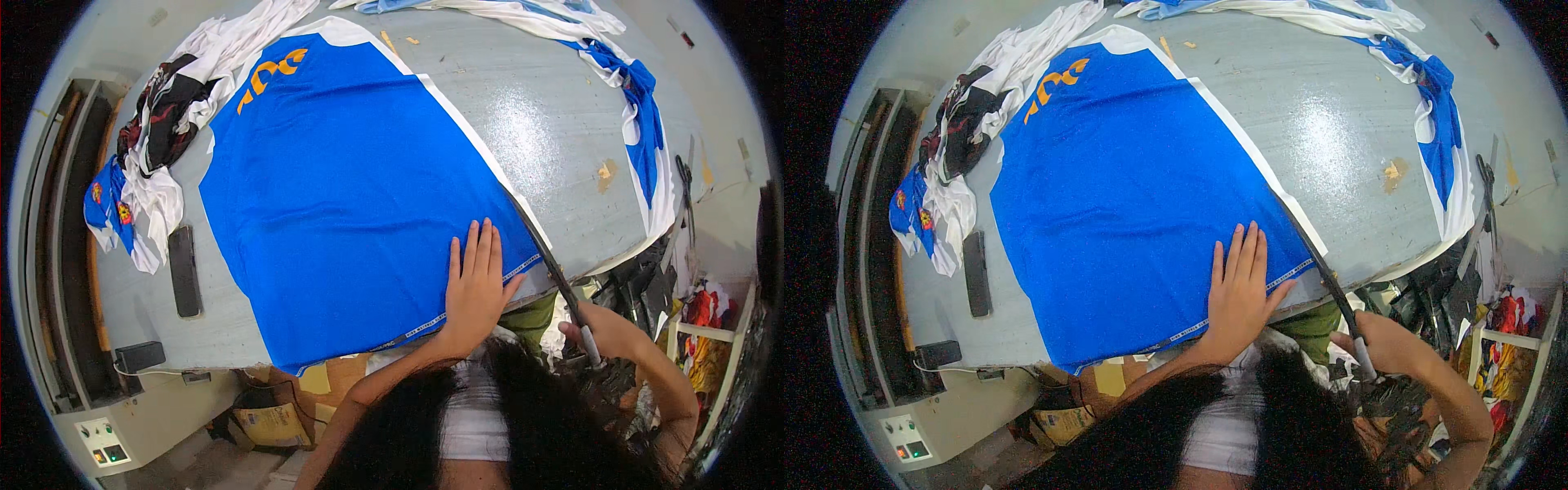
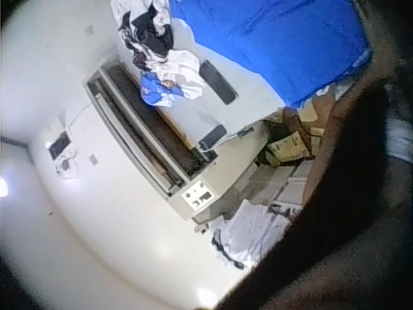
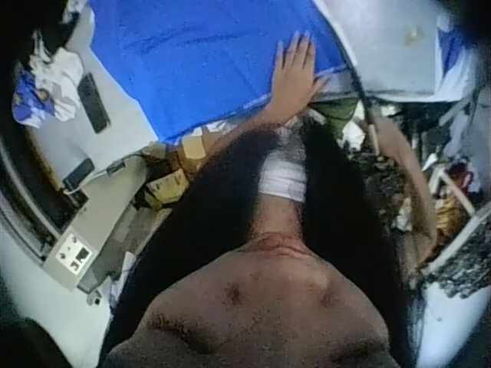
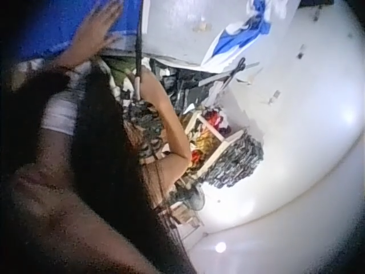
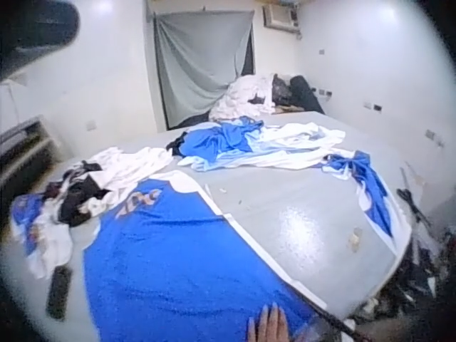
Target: Cutting out blue and white sports jerseys from a large sheet of fabric using scissors.
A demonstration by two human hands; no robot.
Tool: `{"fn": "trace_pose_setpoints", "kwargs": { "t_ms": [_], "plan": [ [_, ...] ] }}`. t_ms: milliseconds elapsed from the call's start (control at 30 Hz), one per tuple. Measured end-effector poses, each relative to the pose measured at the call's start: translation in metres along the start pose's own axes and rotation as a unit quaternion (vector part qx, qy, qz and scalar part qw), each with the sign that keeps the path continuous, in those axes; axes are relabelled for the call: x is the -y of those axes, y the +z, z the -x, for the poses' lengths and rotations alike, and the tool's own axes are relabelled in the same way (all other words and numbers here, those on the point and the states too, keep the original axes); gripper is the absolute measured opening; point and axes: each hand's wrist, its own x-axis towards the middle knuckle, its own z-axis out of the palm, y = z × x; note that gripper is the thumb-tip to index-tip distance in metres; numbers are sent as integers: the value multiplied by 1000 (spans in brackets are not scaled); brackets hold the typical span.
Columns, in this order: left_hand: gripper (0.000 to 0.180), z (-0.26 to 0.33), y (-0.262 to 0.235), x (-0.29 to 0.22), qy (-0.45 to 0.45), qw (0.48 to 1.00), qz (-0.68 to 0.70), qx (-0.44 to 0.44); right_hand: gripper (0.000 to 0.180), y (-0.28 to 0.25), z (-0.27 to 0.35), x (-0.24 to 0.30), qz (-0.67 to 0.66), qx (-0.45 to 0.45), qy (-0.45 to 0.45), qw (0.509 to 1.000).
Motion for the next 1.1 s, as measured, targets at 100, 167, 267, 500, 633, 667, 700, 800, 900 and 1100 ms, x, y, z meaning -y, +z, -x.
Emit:
{"fn": "trace_pose_setpoints", "kwargs": {
  "t_ms": [100,167,267,500,633,667,700,800,900,1100],
  "plan": [
    [68,0,0,1,-5,1000,7,-7,52,0,-6,4,-20,-13,-30,999],
    [68,0,0,0,-5,1000,11,-8,53,-1,-9,10,34,-13,43,998],
    [68,0,-3,0,-5,1000,8,-9,53,11,-14,-2,20,-54,14,998],
    [66,1,-2,1,-1,1000,3,-4,53,-3,-18,13,-4,-17,7,1000],
    [66,3,-1,2,2,1000,-1,-8,53,-15,-28,29,27,5,55,998],
    [66,3,-1,2,2,1000,1,-11,53,-14,-32,28,35,-8,54,998],
    [66,3,-1,2,1,1000,0,-11,53,-13,-33,29,35,-7,53,998],
    [66,2,0,3,0,1000,0,-10,56,-8,-37,25,38,-28,74,996],
    [66,1,-1,1,1,1000,7,-2,57,-8,-38,12,50,-34,51,997],
    [65,1,-1,3,8,1000,8,1,57,-25,-49,37,44,-14,63,997]
  ]
}}
